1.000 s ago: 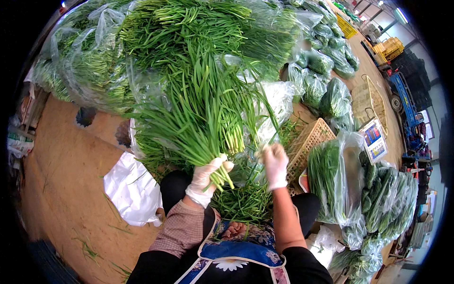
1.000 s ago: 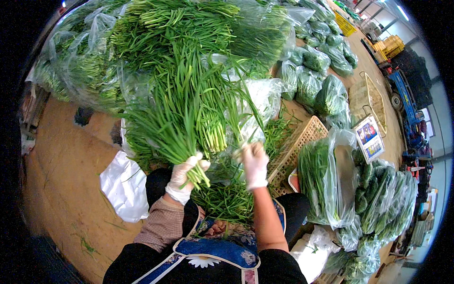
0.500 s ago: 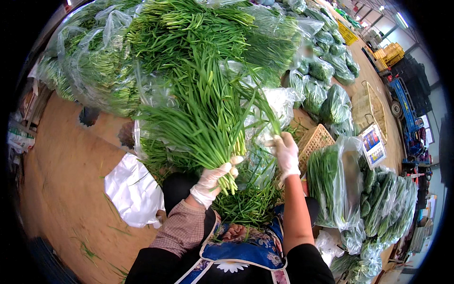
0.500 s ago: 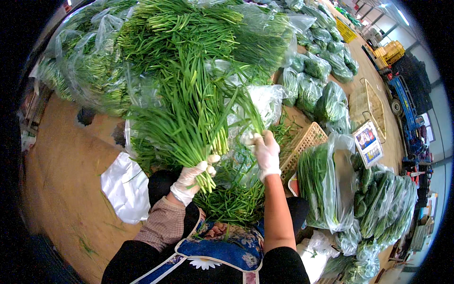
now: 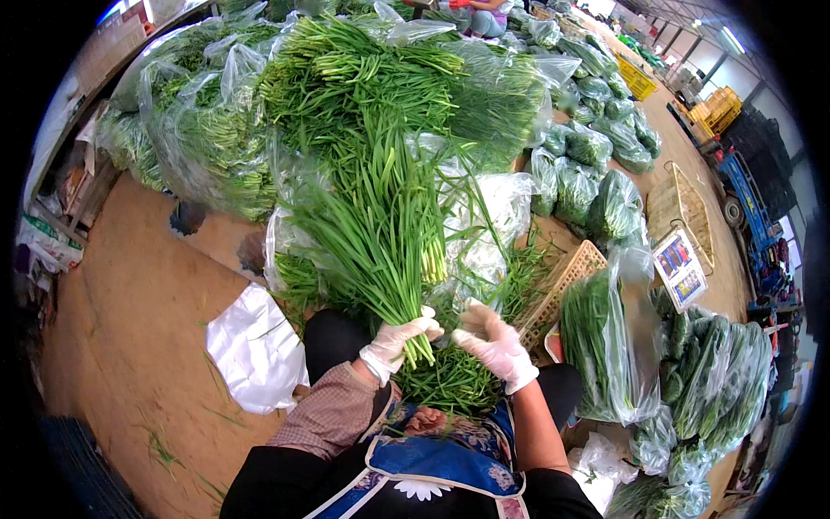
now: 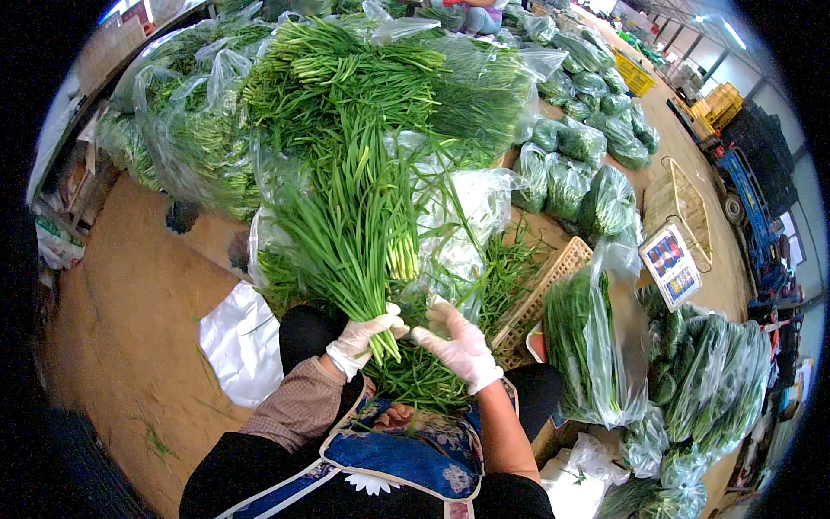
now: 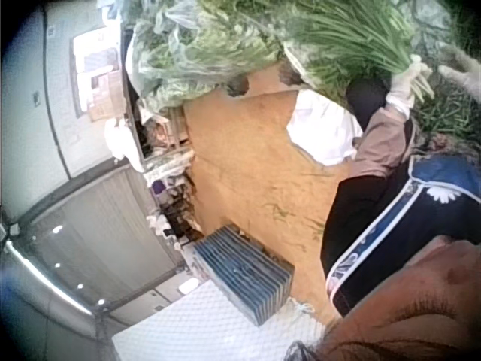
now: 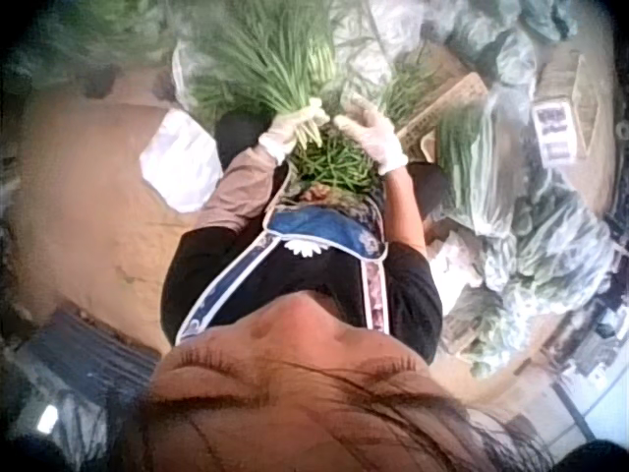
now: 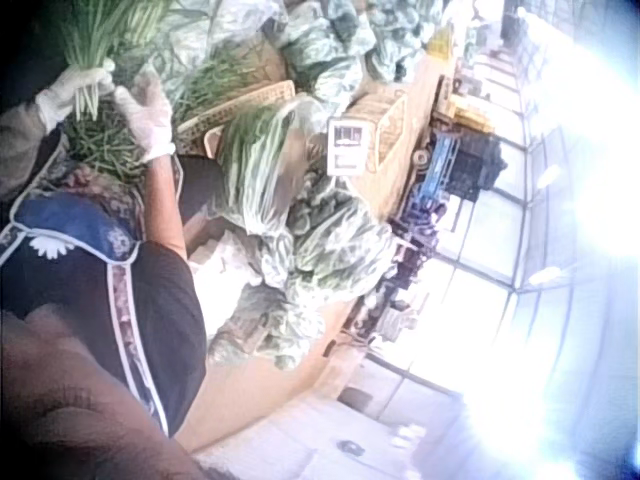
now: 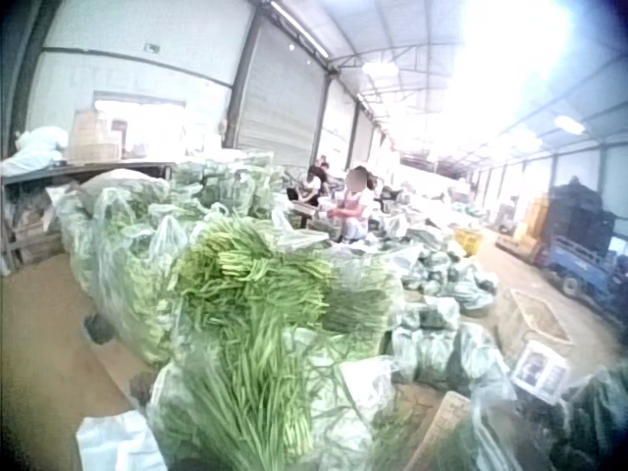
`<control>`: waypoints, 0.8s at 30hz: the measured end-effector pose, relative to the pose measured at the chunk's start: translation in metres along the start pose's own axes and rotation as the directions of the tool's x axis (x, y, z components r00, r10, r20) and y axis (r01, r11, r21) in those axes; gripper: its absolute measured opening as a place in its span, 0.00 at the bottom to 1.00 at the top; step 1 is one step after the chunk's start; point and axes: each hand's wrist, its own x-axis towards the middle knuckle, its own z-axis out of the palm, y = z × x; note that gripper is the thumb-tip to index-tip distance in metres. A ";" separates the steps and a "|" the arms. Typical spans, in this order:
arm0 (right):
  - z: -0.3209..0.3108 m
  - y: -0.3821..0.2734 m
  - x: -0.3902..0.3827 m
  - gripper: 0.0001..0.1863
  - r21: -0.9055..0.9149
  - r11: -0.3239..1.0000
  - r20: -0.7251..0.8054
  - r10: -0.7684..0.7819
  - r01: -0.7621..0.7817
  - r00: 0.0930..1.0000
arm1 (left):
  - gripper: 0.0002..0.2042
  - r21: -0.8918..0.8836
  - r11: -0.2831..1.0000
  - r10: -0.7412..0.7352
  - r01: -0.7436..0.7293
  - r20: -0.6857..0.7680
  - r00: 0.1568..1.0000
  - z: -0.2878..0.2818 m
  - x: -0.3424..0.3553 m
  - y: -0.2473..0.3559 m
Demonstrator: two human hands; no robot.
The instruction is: The person sorts green stalks by hand, picking bunches from a pile and placing them into plastic bags.
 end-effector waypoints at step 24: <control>-0.145 -0.008 -0.064 0.22 0.049 0.980 -0.225 -0.179 0.195 0.958 | 0.23 0.737 -0.073 -0.357 -0.672 0.609 0.708 0.156 0.108 -0.107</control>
